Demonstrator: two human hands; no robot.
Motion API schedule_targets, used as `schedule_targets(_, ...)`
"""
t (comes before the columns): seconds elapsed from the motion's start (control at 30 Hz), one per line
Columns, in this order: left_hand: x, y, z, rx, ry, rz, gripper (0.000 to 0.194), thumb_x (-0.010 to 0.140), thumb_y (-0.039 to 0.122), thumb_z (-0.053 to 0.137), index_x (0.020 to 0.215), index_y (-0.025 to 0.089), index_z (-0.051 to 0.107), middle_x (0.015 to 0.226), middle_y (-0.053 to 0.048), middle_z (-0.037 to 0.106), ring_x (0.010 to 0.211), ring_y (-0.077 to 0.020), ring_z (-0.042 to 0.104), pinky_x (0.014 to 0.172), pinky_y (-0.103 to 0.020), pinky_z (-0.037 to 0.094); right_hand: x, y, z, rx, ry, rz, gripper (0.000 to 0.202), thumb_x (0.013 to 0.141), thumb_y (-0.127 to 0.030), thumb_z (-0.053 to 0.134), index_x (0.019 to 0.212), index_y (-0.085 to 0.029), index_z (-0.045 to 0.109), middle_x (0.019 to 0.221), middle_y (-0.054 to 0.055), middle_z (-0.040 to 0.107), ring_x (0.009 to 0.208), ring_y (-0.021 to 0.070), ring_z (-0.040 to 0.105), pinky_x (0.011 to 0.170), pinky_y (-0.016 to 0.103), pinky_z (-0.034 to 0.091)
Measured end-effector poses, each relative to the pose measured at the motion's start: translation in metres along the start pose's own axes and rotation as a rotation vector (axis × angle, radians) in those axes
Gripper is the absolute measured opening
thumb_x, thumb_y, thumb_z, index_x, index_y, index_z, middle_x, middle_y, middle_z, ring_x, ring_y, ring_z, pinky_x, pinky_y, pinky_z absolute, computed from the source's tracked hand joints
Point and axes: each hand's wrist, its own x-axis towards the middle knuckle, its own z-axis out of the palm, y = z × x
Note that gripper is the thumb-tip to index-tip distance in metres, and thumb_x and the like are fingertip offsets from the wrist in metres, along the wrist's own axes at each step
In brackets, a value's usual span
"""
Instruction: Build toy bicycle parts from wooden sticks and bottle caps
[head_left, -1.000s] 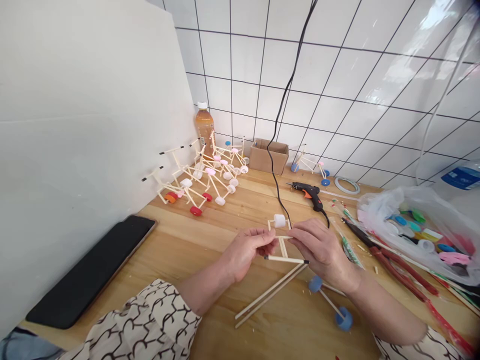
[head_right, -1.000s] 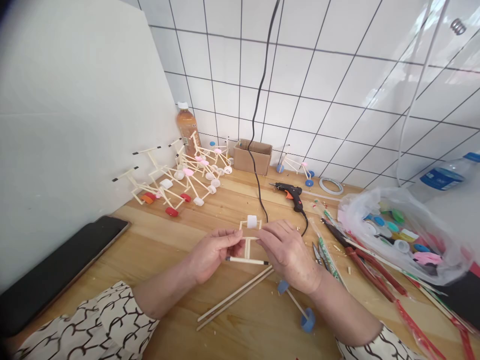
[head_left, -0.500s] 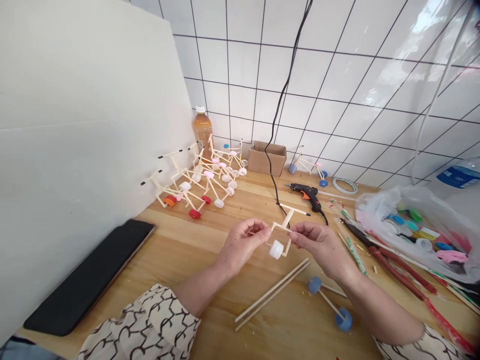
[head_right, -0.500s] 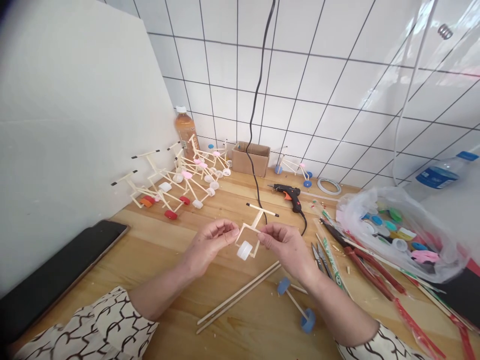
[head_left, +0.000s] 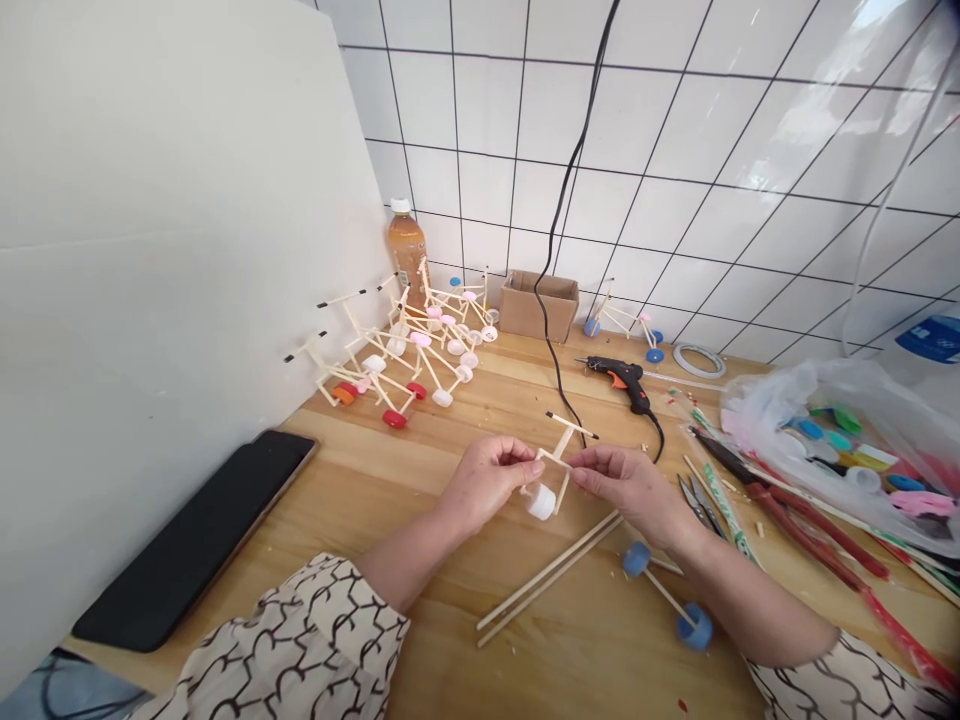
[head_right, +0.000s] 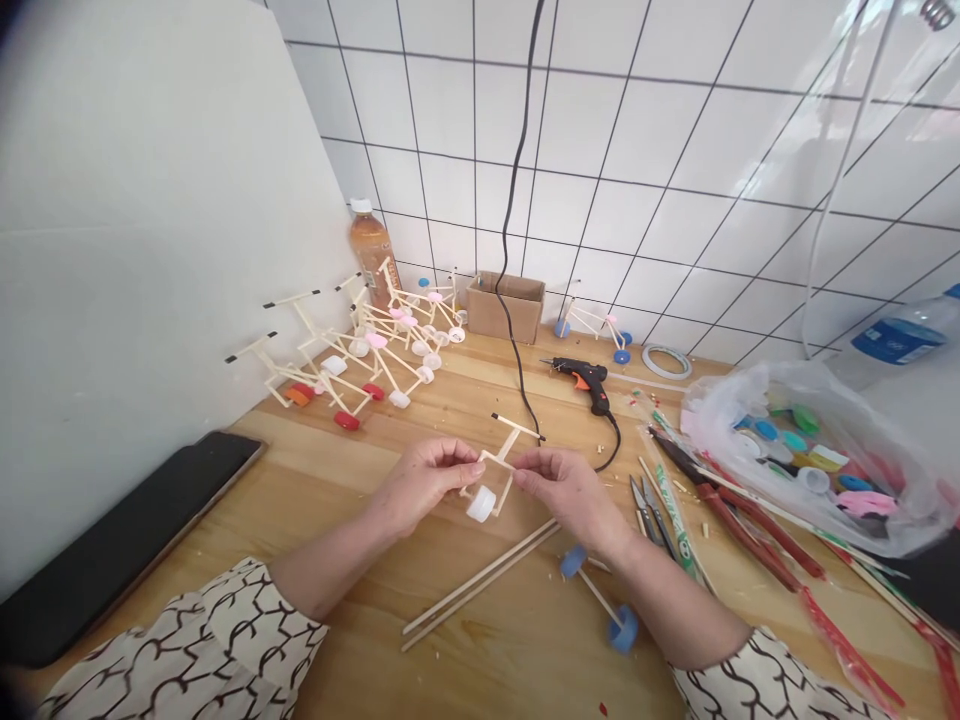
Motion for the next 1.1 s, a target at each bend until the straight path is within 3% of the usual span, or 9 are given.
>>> schedule_targets(0.23, 0.005, -0.004, -0.005, 0.177, -0.043, -0.027, 0.012, 0.064, 0.025, 0.061, 0.063, 0.014, 0.058, 0.054, 0.002, 0.056, 0.044, -0.0082, 0.046, 0.044, -0.021, 0.037, 0.000, -0.001, 0.002, -0.144, -0.016, -0.008, 0.022, 0.072, -0.031, 0.061, 0.086, -0.014, 0.068, 0.066, -0.001, 0.064, 0.060, 0.0117, 0.053, 0.059, 0.024, 0.042)
schedule_targets(0.6, -0.001, 0.003, -0.013, 0.658, -0.006, 0.077, 0.014, 0.067, 0.024, 0.059, 0.056, 0.017, 0.063, 0.053, 0.000, 0.059, 0.053, -0.0141, 0.050, 0.053, -0.025, 0.033, -0.003, 0.000, 0.000, -0.343, -0.014, -0.054, 0.021, 0.076, -0.030, 0.055, 0.083, -0.015, 0.068, 0.066, 0.000, 0.063, 0.059, 0.0134, 0.052, 0.053, 0.025, 0.038)
schedule_targets(0.73, -0.004, 0.008, -0.013, 0.807, -0.003, 0.106, 0.023, 0.069, 0.028, 0.060, 0.047, 0.019, 0.058, 0.045, 0.002, 0.052, 0.049, -0.0144, 0.044, 0.053, -0.026, 0.027, -0.007, -0.010, -0.007, -0.472, -0.025, -0.107, 0.024, 0.079, -0.033, 0.051, 0.082, -0.015, 0.068, 0.067, 0.001, 0.064, 0.059, 0.0138, 0.052, 0.054, 0.025, 0.038)
schedule_targets(0.97, -0.006, 0.011, -0.013, 0.941, -0.008, 0.170, 0.030, 0.077, 0.031, 0.054, 0.050, 0.018, 0.060, 0.046, 0.002, 0.048, 0.046, -0.0132, 0.039, 0.053, -0.027, 0.022, -0.036, -0.041, -0.026, -0.734, 0.055, -0.272, 0.021, 0.084, -0.033, 0.049, 0.083, -0.022, 0.066, 0.073, 0.003, 0.070, 0.062, 0.0163, 0.059, 0.055, 0.027, 0.043)
schedule_targets(1.1, -0.006, 0.011, -0.014, 0.962, -0.002, 0.217, 0.027, 0.079, 0.027, 0.052, 0.055, 0.018, 0.062, 0.049, 0.000, 0.053, 0.047, -0.0141, 0.043, 0.053, -0.027, 0.024, -0.066, -0.045, -0.029, -0.819, 0.061, -0.357, 0.019, 0.086, -0.032, 0.049, 0.084, -0.024, 0.066, 0.075, 0.004, 0.070, 0.062, 0.0171, 0.062, 0.055, 0.028, 0.047)
